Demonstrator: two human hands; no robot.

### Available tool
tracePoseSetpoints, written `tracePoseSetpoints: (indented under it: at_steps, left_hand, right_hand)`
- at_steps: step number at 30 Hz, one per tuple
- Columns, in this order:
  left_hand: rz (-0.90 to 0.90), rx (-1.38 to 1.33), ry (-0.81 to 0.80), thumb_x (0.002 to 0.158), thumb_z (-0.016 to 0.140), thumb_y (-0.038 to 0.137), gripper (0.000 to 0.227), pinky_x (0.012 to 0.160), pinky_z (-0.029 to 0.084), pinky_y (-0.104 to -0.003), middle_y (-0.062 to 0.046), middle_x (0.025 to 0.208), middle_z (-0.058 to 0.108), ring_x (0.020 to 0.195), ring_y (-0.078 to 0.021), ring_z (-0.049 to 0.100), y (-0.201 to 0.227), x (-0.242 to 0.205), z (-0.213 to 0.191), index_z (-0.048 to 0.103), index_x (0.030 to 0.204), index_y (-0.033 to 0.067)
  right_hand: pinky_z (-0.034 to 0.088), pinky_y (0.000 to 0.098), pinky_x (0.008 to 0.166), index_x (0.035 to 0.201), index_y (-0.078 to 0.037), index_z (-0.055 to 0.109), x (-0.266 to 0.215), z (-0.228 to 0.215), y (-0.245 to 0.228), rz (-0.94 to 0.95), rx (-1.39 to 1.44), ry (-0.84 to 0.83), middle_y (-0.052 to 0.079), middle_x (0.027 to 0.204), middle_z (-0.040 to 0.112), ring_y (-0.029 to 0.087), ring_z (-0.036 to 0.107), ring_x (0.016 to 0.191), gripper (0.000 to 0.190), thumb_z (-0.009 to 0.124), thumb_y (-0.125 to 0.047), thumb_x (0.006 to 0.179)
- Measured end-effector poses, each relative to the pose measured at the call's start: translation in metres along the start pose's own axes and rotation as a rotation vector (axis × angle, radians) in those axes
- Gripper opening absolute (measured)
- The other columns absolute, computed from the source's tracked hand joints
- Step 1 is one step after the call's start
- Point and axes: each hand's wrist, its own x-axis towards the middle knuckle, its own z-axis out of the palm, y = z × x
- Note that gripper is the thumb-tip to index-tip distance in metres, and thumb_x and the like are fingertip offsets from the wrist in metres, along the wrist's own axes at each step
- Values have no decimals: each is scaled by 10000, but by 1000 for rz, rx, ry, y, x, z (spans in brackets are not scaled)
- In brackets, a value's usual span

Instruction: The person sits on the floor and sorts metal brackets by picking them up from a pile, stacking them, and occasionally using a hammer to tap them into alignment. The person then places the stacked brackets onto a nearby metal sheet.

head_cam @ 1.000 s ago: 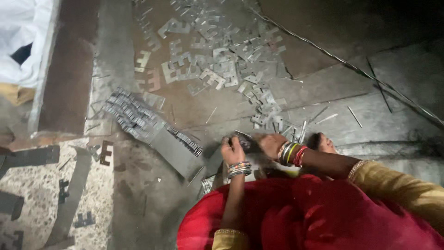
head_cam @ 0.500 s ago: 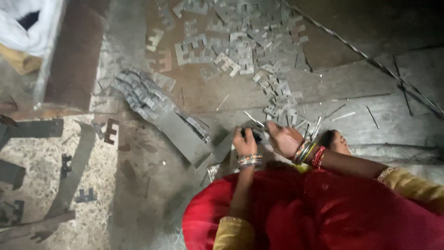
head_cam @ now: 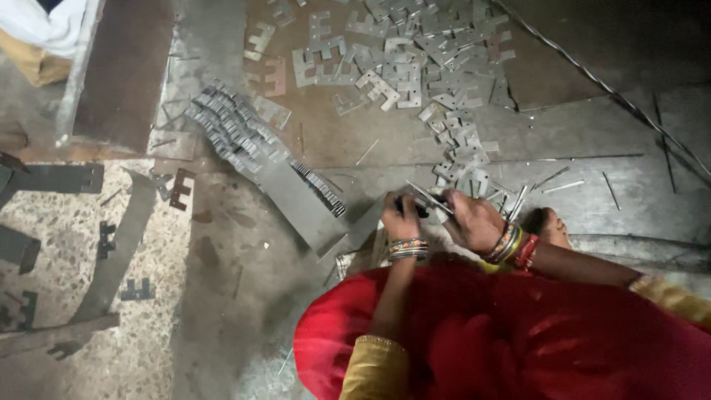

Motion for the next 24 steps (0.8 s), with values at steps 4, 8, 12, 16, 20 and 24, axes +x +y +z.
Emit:
tracePoseSetpoints:
  at_steps: [4, 8, 12, 16, 20, 24]
  left_hand:
    - [46, 62, 51, 927, 627, 143, 179, 571, 495, -380, -115, 726, 608, 641, -169, 576, 3, 1, 3, 567, 945, -25]
    - [59, 100, 8, 972, 595, 163, 189, 598, 487, -370, -102, 710, 613, 618, -162, 571, -3, -6, -1, 550, 902, -7]
    - [67, 108, 35, 969, 620, 153, 222, 550, 448, -365, -107, 644, 553, 579, -158, 519, 1, -2, 0, 532, 858, -19]
    - [-30, 153, 15, 944, 643, 153, 209, 489, 389, -368, -102, 590, 509, 535, -150, 460, 9, -1, 0, 555, 877, -24]
    - [-97, -16, -27, 958, 560, 186, 188, 493, 473, -315, -33, 587, 590, 508, -95, 575, 16, -3, 1, 538, 896, 10]
    - [25, 45, 50, 946, 614, 132, 175, 540, 447, -325, -55, 658, 574, 586, -106, 530, 19, -4, 3, 557, 883, -21]
  right_hand:
    - [557, 493, 611, 1118, -42, 548, 4, -4, 3, 321, -276, -463, 202, 780, 690, 394, 687, 697, 252, 616, -204, 939]
    - [541, 480, 590, 1231, 16, 525, -10, -9, 1, 40, -136, -40, 205, 751, 666, 384, 666, 657, 411, 606, -229, 911]
    - [535, 465, 539, 1250, 20, 512, 2, -8, 6, 115, -256, -309, 180, 710, 671, 349, 670, 625, 436, 619, -186, 880]
    - [539, 455, 527, 1190, -8, 527, 9, -3, 11, 289, -368, -530, 162, 669, 676, 331, 680, 606, 369, 632, -179, 881]
    - [533, 461, 547, 1118, -11, 570, 6, -5, 9, 79, -155, -64, 179, 673, 664, 354, 673, 608, 292, 617, -217, 917]
    - [530, 449, 530, 1043, -31, 627, 15, -6, 6, 128, -391, -449, 143, 652, 653, 322, 674, 588, 235, 657, -211, 894]
